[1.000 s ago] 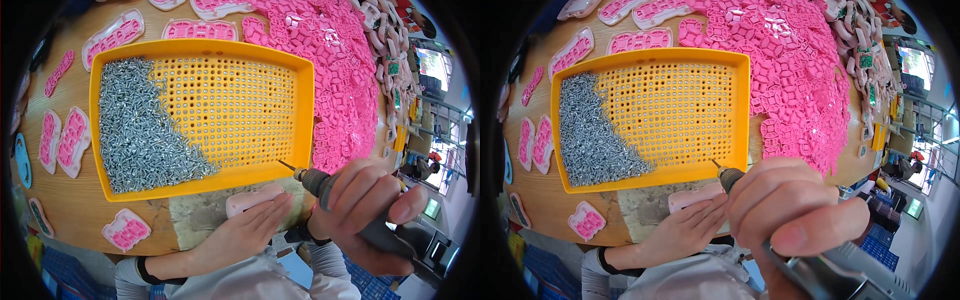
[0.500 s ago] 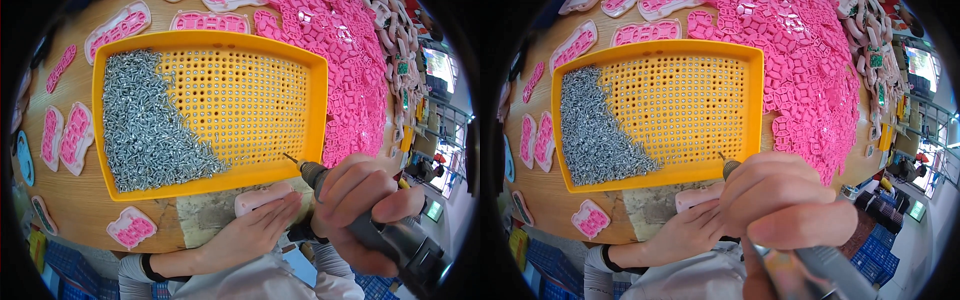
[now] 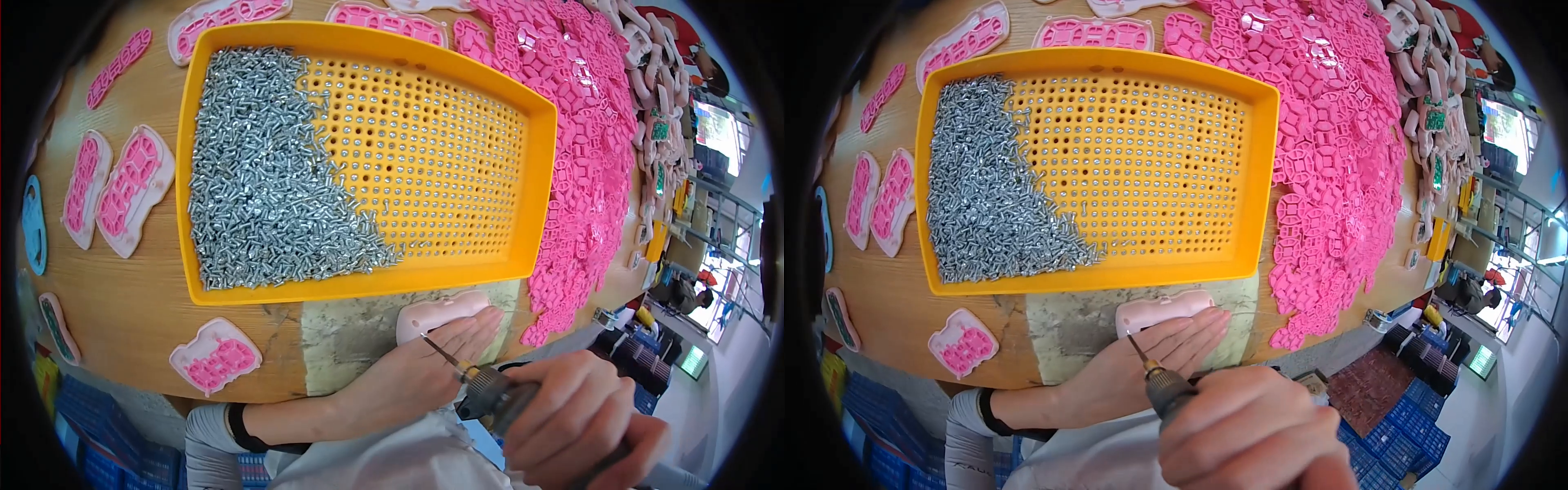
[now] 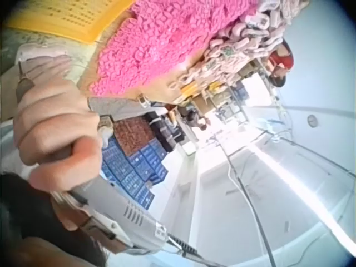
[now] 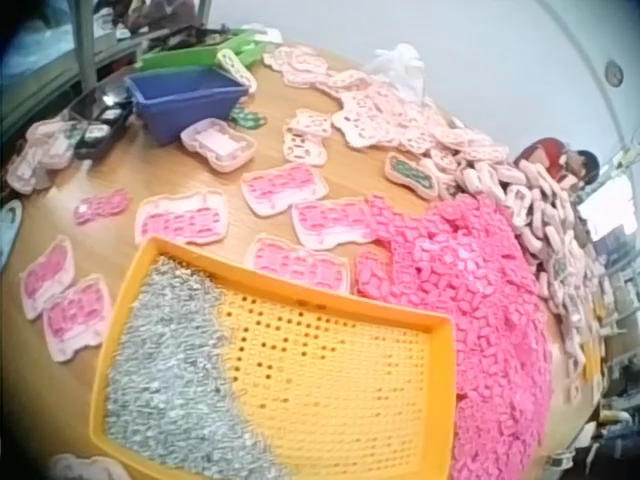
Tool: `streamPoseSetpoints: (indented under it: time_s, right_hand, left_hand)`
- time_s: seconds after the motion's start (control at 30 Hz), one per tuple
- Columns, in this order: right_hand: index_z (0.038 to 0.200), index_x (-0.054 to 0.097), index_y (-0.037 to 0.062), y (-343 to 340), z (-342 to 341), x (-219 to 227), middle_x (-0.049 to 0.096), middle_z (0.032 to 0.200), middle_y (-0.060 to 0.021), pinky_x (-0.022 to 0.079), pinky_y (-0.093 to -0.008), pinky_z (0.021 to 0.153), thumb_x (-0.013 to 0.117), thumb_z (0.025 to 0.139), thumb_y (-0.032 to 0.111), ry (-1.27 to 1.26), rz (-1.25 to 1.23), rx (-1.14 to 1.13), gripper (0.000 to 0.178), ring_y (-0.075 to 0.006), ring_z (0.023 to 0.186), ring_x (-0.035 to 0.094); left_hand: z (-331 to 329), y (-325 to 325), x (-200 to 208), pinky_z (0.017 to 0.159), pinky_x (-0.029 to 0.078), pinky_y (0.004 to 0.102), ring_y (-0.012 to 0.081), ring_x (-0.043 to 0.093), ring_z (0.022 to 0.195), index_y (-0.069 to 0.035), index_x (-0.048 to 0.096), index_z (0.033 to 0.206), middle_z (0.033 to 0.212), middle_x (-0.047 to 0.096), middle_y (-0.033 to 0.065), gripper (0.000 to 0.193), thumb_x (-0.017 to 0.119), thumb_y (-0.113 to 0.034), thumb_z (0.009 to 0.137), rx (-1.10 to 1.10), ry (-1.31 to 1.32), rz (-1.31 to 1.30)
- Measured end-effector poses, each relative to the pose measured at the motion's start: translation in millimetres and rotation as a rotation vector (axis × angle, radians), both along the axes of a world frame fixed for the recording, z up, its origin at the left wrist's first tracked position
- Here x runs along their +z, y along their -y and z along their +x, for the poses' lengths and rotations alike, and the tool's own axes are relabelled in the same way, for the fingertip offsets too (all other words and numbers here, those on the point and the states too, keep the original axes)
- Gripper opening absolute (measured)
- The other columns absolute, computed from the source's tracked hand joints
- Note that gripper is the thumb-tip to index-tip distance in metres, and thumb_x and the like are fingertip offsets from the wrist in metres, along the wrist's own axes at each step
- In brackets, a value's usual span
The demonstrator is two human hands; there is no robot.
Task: Manually assemble small pink plastic components and secure them using an electric screwdriver.
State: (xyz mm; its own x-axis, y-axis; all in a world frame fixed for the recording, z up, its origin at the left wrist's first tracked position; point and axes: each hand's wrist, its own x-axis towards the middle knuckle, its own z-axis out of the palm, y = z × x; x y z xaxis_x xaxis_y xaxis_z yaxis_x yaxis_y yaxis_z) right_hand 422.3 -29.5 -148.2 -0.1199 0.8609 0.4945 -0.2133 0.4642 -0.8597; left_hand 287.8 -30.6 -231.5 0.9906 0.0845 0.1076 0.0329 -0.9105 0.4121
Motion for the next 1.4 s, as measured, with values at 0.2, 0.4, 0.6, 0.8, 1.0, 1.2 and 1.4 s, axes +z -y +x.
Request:
streamPoseSetpoints:
  time_s: [0.2,0.4,0.6,0.8,1.0,1.2,1.4]
  right_hand:
    - [0.097,0.043,0.0056,-7,-6,-9,0.056,0.065,-0.0070,0.050,-0.0303,0.045,0.066,0.082,0.050,0.125,0.063,-0.075,0.052,-0.0186,0.051,0.057]
    - [0.095,0.045,0.0050,-13,-16,-26,0.056,0.062,-0.0076,0.049,-0.0291,0.044,0.065,0.085,0.046,0.061,0.201,-0.080,0.046,-0.0179,0.048,0.056]
    - [0.089,0.046,-0.0002,-16,2,-23,0.058,0.059,-0.0132,0.051,-0.0325,0.045,0.064,0.083,0.004,-0.001,0.007,0.186,0.019,-0.0219,0.048,0.058]
    - [0.066,0.049,-0.0003,-26,-6,-12,0.056,0.055,-0.0090,0.045,-0.0249,0.040,0.055,0.089,0.012,-0.090,0.088,0.160,0.026,-0.0175,0.043,0.055]
    - [0.095,0.046,0.0083,-21,24,0,0.051,0.055,0.0027,0.038,-0.0155,0.040,0.060,0.088,0.043,0.195,0.182,-0.372,0.038,-0.0069,0.040,0.046]
    - [0.100,0.044,0.0094,-22,37,-20,0.053,0.058,0.0011,0.040,-0.0216,0.043,0.055,0.088,0.054,0.308,0.123,-0.438,0.048,-0.0097,0.042,0.048]
    - [0.101,0.043,0.0093,-21,43,-24,0.052,0.059,0.0000,0.041,-0.0234,0.045,0.052,0.089,0.055,0.339,0.084,-0.385,0.048,-0.0103,0.045,0.051]
  left_hand:
    - [4,-2,-1,0.115,0.022,0.0368,0.0238,0.037,0.133,0.005,0.046,0.131,0.140,0.043,0.0153,0.054,0.041,-0.023,0.086,-0.011,0.067,-0.009]
    - [0,-6,-1,0.114,0.024,0.0371,0.0245,0.038,0.132,0.005,0.043,0.132,0.139,0.043,0.0152,0.054,0.042,-0.023,0.085,0.060,0.170,-0.114]
    - [2,-5,5,0.113,0.027,0.0359,0.0244,0.040,0.131,0.005,0.044,0.132,0.138,0.044,0.0144,0.053,0.045,-0.021,0.085,0.155,0.198,-1.268]
    - [-1,-12,-1,0.113,0.026,0.0343,0.0239,0.040,0.131,0.005,0.044,0.133,0.139,0.044,0.0133,0.053,0.045,-0.019,0.086,-0.027,0.102,0.021]
    - [2,-3,2,0.115,0.021,0.0364,0.0250,0.036,0.135,0.003,0.047,0.133,0.143,0.041,0.0132,0.052,0.043,-0.022,0.087,-0.034,0.043,0.024]
    - [2,1,-2,0.115,0.019,0.0370,0.0251,0.035,0.135,0.002,0.047,0.132,0.144,0.041,0.0129,0.052,0.043,-0.022,0.086,0.005,0.052,0.034]
    - [3,-1,-2,0.114,0.023,0.0364,0.0251,0.036,0.134,0.004,0.048,0.131,0.142,0.041,0.0147,0.053,0.042,-0.021,0.085,-0.004,0.064,-0.003]
